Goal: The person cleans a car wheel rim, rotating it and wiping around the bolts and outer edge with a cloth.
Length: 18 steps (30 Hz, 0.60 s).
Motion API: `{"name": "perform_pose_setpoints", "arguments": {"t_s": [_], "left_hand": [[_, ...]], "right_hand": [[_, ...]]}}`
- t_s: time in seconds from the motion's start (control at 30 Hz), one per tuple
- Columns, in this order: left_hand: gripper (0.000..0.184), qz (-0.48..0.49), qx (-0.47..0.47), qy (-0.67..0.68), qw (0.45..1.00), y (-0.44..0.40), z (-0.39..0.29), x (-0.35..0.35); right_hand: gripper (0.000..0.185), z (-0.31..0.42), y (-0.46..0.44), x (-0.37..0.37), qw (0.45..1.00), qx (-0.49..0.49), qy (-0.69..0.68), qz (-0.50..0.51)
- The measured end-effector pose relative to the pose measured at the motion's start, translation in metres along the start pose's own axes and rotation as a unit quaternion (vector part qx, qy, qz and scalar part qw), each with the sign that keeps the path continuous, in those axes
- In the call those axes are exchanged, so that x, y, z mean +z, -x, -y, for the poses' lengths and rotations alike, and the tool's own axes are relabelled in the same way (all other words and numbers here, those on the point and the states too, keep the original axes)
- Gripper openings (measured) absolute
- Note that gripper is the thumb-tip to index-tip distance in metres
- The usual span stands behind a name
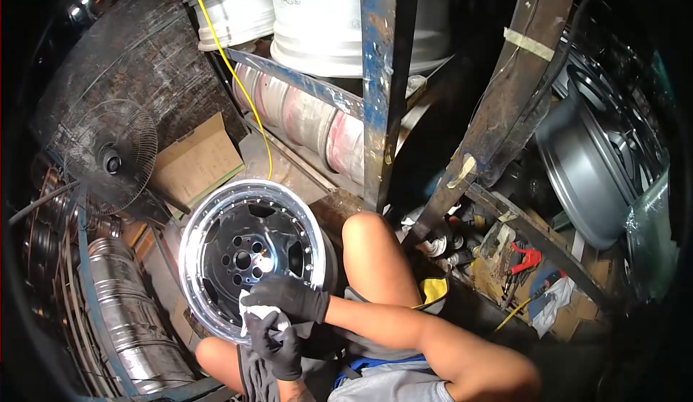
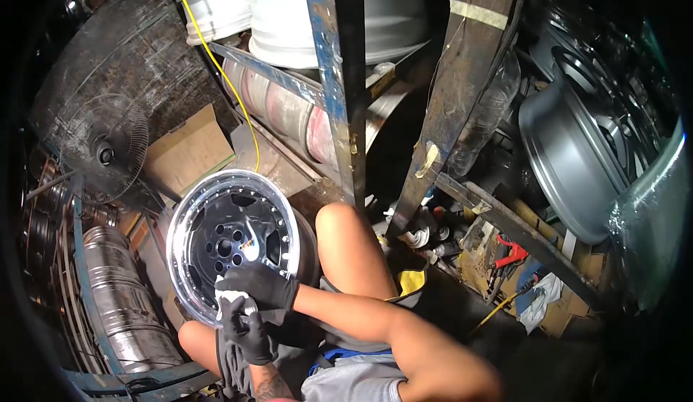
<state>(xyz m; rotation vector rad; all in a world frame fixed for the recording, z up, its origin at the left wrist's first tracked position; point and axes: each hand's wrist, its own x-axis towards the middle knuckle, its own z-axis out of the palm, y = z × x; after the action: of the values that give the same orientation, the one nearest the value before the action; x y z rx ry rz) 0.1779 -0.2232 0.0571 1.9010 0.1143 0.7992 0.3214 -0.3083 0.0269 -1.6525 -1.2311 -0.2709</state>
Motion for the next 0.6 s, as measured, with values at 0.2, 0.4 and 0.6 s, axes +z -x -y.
{"name": "perform_pose_setpoints", "arguments": {"t_s": [0.2,0.4,0.6], "left_hand": [[0.033,-0.15,-0.11,0.061,0.981,-0.078,-0.028,0.017],[0.018,-0.002,-0.202,0.039,0.979,-0.062,0.019,-0.016],[0.015,-0.036,-0.209,0.096,0.973,-0.042,0.019,-0.027]], "right_hand": [[0.033,0.032,-0.016,-0.023,0.947,0.138,-0.247,-0.154],[0.028,0.043,-0.023,-0.034,0.81,0.39,-0.434,-0.058],[0.026,0.034,-0.02,-0.024,0.783,0.419,-0.458,-0.025]]}}
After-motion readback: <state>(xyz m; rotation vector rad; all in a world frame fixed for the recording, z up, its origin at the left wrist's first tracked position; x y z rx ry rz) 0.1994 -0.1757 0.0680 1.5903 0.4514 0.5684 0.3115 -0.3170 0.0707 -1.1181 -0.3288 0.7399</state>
